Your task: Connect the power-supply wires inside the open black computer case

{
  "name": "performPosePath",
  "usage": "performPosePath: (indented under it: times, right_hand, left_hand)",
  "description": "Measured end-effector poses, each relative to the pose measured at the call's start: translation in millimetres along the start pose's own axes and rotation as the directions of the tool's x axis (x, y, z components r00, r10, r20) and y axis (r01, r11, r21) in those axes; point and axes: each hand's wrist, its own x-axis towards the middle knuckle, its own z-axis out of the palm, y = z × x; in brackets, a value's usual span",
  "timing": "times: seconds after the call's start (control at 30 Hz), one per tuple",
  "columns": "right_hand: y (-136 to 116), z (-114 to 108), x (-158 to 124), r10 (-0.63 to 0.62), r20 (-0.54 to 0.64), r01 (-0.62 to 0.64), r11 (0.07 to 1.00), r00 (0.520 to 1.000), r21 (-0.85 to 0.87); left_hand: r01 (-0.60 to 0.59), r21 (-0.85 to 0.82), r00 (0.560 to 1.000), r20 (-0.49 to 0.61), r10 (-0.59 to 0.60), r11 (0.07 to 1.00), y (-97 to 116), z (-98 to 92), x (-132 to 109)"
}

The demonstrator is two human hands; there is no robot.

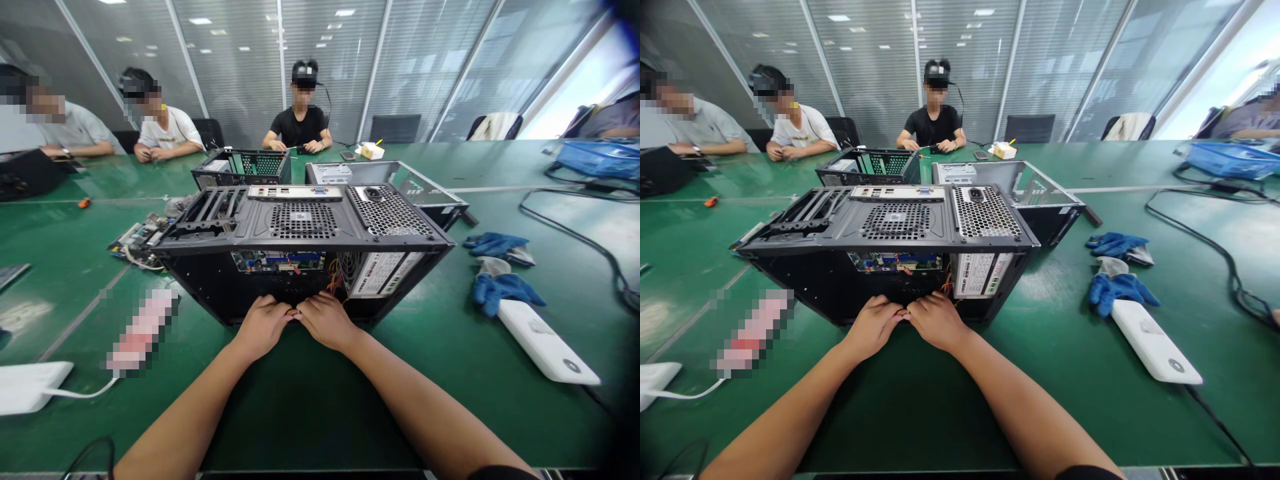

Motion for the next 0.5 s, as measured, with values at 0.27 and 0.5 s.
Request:
performPosePath:
  times: [0.27,0.5]
  right_hand:
    - [-0.3,-1.7,0.7,0.033,0.033,-0.034,0.999,0.999,0.042]
    - [1.0,0.2,-1.7,0.063,-0.057,-0.055,0.99,0.996,0.133]
  left_hand:
    - [-0.013,0.134,0.993,-0.118,0.029,0.991,4.1,-4.2,0.2]
    - [0.025,0.022,1.0,0.003,-0.025,0.999,0.2,0.3,-1.3]
